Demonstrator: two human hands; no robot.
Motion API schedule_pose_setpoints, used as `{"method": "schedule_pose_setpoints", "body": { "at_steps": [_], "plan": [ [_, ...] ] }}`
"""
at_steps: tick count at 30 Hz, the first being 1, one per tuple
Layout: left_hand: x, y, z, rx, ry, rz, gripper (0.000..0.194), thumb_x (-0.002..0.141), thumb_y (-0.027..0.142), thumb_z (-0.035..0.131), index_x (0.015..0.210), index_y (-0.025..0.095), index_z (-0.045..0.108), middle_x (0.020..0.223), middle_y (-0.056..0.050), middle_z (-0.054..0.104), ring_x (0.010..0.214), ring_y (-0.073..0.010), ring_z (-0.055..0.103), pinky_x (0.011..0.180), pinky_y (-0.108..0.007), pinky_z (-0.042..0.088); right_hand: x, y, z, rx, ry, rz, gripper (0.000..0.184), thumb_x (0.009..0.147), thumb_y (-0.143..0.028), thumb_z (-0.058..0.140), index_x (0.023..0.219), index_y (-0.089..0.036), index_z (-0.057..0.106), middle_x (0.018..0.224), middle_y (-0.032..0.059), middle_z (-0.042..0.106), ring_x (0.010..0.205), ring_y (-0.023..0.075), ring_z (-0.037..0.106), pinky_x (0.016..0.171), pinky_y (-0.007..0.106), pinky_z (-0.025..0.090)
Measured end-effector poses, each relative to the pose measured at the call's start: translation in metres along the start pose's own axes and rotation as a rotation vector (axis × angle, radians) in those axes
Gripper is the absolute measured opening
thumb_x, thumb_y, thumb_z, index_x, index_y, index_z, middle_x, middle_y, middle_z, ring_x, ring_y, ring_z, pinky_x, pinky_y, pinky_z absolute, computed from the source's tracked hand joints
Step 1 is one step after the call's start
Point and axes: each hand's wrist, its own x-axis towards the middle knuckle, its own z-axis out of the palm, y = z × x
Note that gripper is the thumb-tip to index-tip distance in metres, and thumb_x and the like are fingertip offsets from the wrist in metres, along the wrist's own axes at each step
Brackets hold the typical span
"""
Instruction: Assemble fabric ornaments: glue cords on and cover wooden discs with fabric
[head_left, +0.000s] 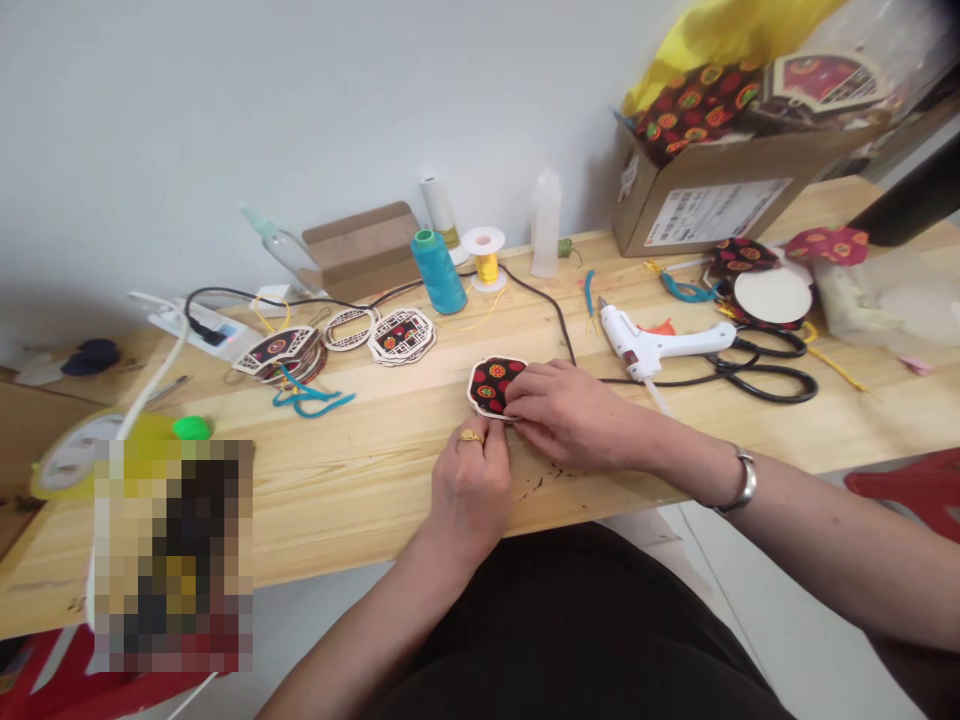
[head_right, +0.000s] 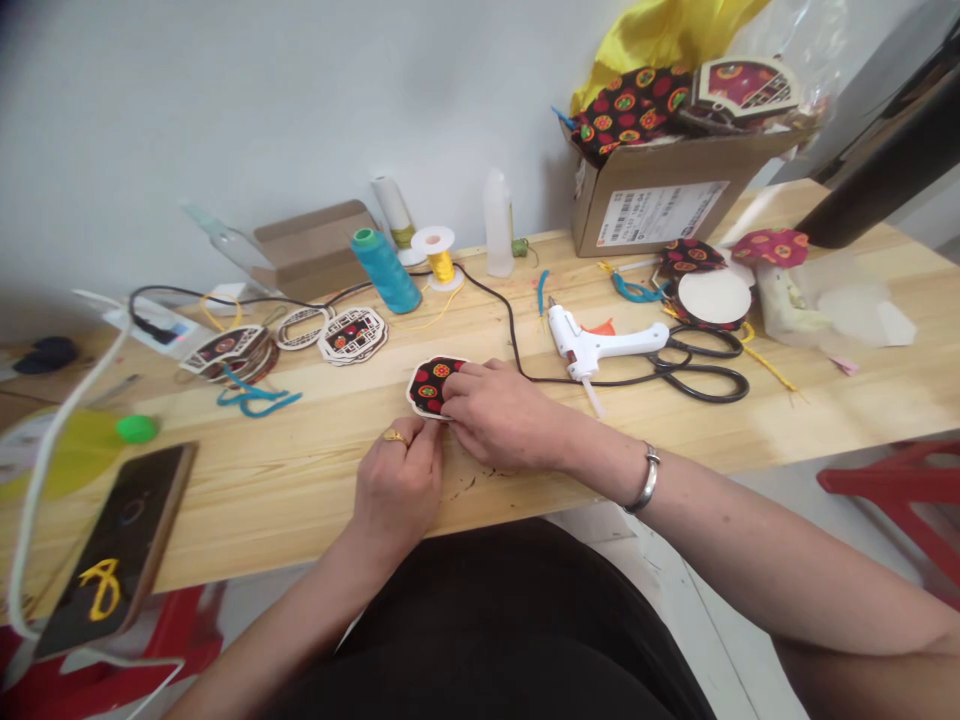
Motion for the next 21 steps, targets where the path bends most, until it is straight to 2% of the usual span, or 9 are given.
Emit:
{"method": "schedule_pose_setpoints", "body": {
  "at_steps": [6, 21],
  "plan": [
    [0.0003, 0.0013, 0.0004, -0.003, 0.009, -0.032, 0.028, 0.086, 0.005, 0.042, 0.099, 0.01, 0.066, 0.08, -0.011, 0.065, 0.069, -0.0196, 0.059, 0.062, -0.03, 0.049, -0.0012, 0.0019, 0.0025, 0.03, 0.036, -0.011, 0.023, 0.085, -0.015, 0.051, 0.099, -0.014, 0.068, 0.097, 0.0107, 0.064, 0.094, 0.021, 0.055, 0.079, 0.034, 0.038],
    [0.0029, 0.0014, 0.0006, 0.022, 0.018, -0.025, 0.019, 0.083, 0.005, 0.052, 0.093, 0.008, 0.068, 0.078, -0.01, 0.066, 0.067, -0.0192, 0.058, 0.061, -0.028, 0.047, -0.0024, 0.0033, 0.005, 0.057, 0.085, -0.004, 0.019, 0.084, -0.015, 0.051, 0.091, -0.015, 0.069, 0.096, 0.0099, 0.063, 0.09, 0.0203, 0.054, 0.077, 0.033, 0.037]
  ]
}}
